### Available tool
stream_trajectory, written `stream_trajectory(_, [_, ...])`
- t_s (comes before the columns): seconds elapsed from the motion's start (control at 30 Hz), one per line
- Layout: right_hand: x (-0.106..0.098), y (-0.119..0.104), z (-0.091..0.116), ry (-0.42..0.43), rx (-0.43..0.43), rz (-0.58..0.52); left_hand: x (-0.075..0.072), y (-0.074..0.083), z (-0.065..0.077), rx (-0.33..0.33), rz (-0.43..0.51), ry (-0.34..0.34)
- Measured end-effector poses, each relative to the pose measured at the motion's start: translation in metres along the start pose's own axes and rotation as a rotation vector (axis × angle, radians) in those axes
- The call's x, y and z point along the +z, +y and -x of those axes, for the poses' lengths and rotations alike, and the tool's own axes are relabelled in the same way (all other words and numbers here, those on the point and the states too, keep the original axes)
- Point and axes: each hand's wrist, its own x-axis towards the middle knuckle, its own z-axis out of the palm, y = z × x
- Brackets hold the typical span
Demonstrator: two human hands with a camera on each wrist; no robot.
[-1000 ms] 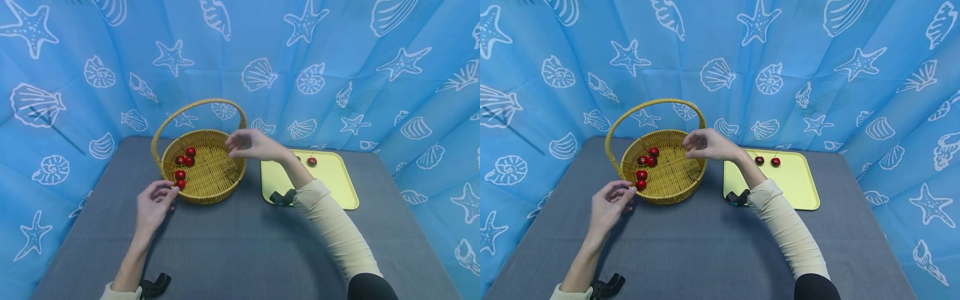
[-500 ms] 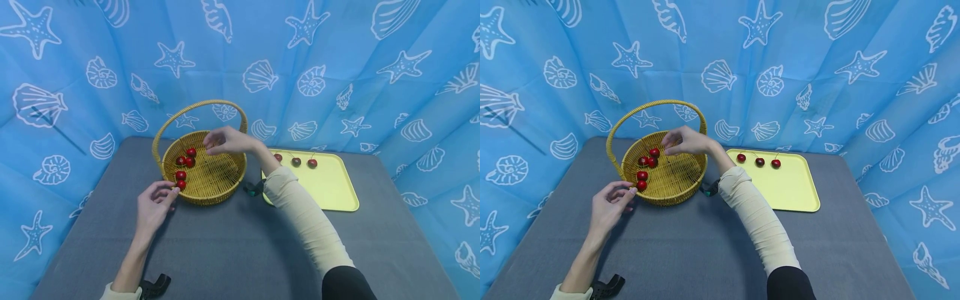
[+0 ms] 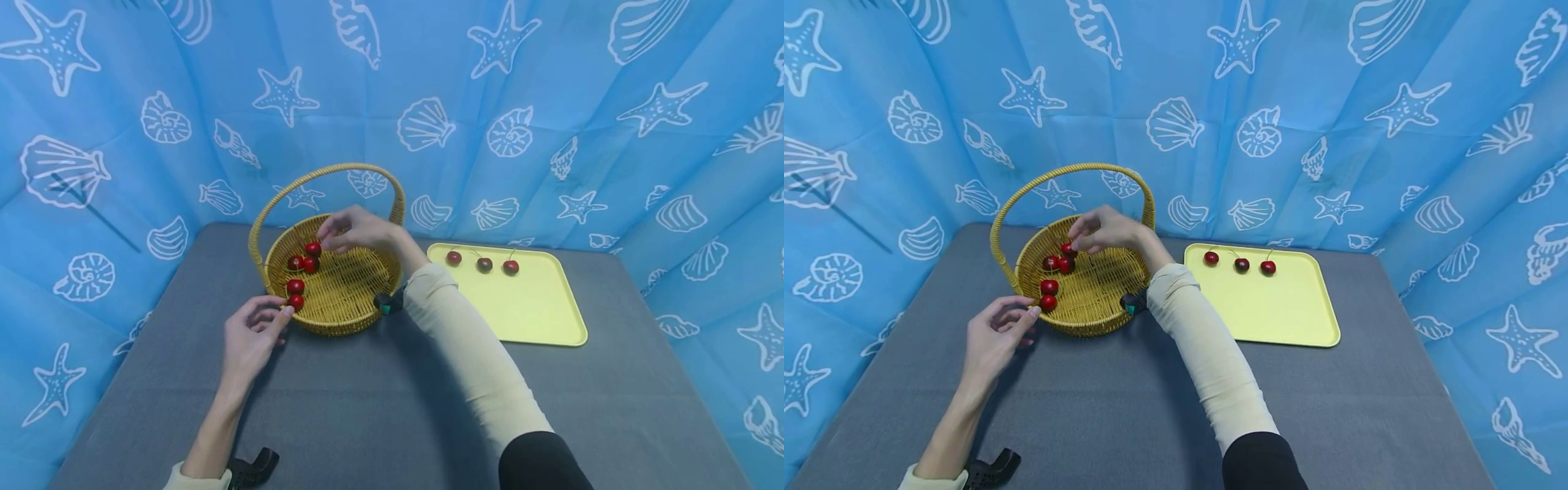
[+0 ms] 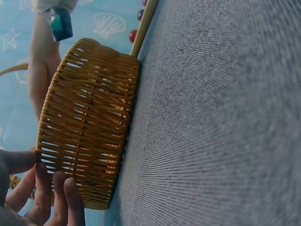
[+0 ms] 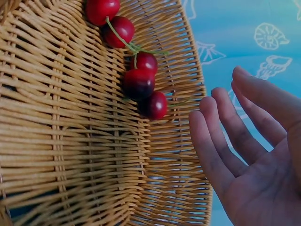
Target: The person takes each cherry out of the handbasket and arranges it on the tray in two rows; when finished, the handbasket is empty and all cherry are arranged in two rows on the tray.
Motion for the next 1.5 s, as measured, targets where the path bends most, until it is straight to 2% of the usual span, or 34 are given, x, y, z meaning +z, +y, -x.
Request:
stream_trajectory(0.2, [0.006, 0.009, -0.010, 0.033, 0.023, -0.093, -0.001, 0.001, 0.000, -0.008, -0.015, -0.007])
stream_trajectory(0.5, [0.017, 0.021, -0.020, 0.070, 0.042, -0.064, 0.001, 0.000, -0.001, 0.011, -0.019, 0.014])
stream_trajectory(0.73, [0.027, 0.030, -0.023, 0.093, 0.106, -0.082, 0.001, 0.000, -0.001, -0.005, -0.019, 0.006])
stream_trajectory(1.1, [0.032, 0.037, -0.030, 0.010, 0.149, -0.175, 0.001, 0.000, -0.001, -0.014, -0.016, 0.012])
stream_trajectory(1.27, [0.033, 0.037, -0.030, -0.045, 0.187, -0.176, 0.001, 0.000, -0.001, -0.016, -0.003, 0.011])
stream_trajectory(1.5, [0.033, 0.034, -0.026, -0.063, 0.212, -0.191, 0.001, 0.001, -0.001, -0.019, -0.005, 0.013])
